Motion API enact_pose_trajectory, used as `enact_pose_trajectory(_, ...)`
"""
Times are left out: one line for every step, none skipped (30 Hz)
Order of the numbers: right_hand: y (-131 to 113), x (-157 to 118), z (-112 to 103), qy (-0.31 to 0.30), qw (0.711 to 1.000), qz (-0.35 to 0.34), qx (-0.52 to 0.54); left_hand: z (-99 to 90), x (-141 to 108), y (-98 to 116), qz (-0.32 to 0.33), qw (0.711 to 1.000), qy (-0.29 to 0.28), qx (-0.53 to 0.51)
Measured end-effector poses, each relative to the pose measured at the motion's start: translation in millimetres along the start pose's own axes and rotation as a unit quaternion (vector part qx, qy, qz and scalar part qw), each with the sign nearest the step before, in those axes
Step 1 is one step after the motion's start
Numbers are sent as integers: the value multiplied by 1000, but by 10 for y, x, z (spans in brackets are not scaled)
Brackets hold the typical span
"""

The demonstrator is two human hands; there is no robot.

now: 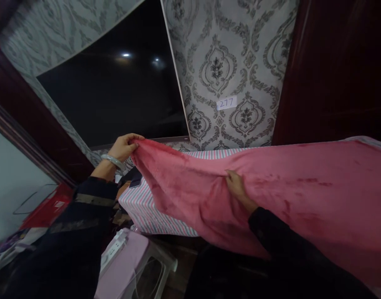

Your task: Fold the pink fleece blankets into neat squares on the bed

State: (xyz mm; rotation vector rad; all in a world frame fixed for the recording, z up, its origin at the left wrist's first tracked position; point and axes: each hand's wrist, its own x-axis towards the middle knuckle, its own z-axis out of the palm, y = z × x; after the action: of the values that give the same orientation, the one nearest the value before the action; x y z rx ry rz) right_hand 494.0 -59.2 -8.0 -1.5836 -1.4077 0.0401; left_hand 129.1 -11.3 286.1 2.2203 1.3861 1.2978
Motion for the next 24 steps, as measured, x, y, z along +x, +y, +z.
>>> enact_pose_trajectory(18, 83, -172, 17, 1000, -4, 1, -4, 2, -46, 5, 1000, 3, 23)
enact_pose_trajectory(24, 171, -370, 34, 999, -12, -1, -5, 10, -88, 11, 999, 8, 49)
enact_pose_trajectory(15, 261, -590, 56, 998, -28, -6, -1, 22, -123, 17, 997, 16, 74)
enact_pose_trajectory(-10, 352, -823, 72, 996, -50, -18, 10, 37, -148, 23, 995, 34, 92)
enact_pose_trajectory(-50, 439, -1060, 84, 993, -71, -38, 29, 52, -160, 25, 993, 49, 103)
enact_pose_trajectory(-102, 522, -1290, 91, 989, -95, -61, 62, 63, -161, 25, 993, 57, 105)
enact_pose_trajectory(-161, 597, -1505, 100, 984, -115, -88, 112, 63, -152, 23, 994, 57, 95)
enact_pose_trajectory(-221, 662, -1696, 106, 979, -129, -116, 184, 48, -136, 20, 996, 47, 73)
enact_pose_trajectory(-277, 716, -1858, 107, 975, -136, -140, 280, 13, -118, 13, 999, 33, 39)
enact_pose_trajectory(-325, 758, -1988, 107, 971, -140, -161, 402, -44, -101, 5, 1000, 11, -4)
enact_pose_trajectory(-361, 786, -2089, 101, 968, -144, -179, 547, -123, -90, -6, 999, -19, -49)
enact_pose_trajectory(-385, 801, -2162, 90, 965, -150, -195, 708, -224, -88, -21, 994, -51, -91)
enact_pose_trajectory(-397, 803, -2214, 75, 962, -156, -210, 879, -342, -95, -35, 988, -89, -125)
enact_pose_trajectory(-400, 795, -2250, 60, 959, -162, -224, 1049, -475, -111, -51, 980, -122, -147)
enact_pose_trajectory(-395, 779, -2275, 46, 956, -165, -237, 1210, -620, -137, -68, 973, -147, -164)
enact_pose_trajectory(-387, 758, -2293, 38, 954, -164, -248, 1357, -776, -169, -82, 967, -164, -177)
enact_pose_trajectory(-377, 735, -2307, 36, 953, -160, -256, 1485, -942, -206, -91, 963, -168, -188)
enact_pose_trajectory(-368, 713, -2320, 38, 952, -155, -262, 1595, -1119, -245, -92, 963, -161, -197)
enact_pose_trajectory(-363, 694, -2331, 42, 951, -149, -266, 1690, -1311, -285, -88, 964, -148, -205)
enact_pose_trajectory(-361, 680, -2341, 46, 951, -144, -268, 1774, -1518, -322, -82, 964, -135, -212)
enact_pose_trajectory(-362, 671, -2349, 47, 952, -140, -267, 1853, -1739, -356, -77, 965, -128, -218)
enact_pose_trajectory(-367, 668, -2356, 46, 953, -136, -267, 1931, -1972, -385, -80, 962, -135, -224)
enact_pose_trajectory(-374, 670, -2359, 42, 954, -132, -267, 2012, -2211, -407, -97, 955, -156, -233)
enact_pose_trajectory(-382, 676, -2361, 37, 954, -129, -268, 2096, -2446, -422, -124, 945, -180, -244)
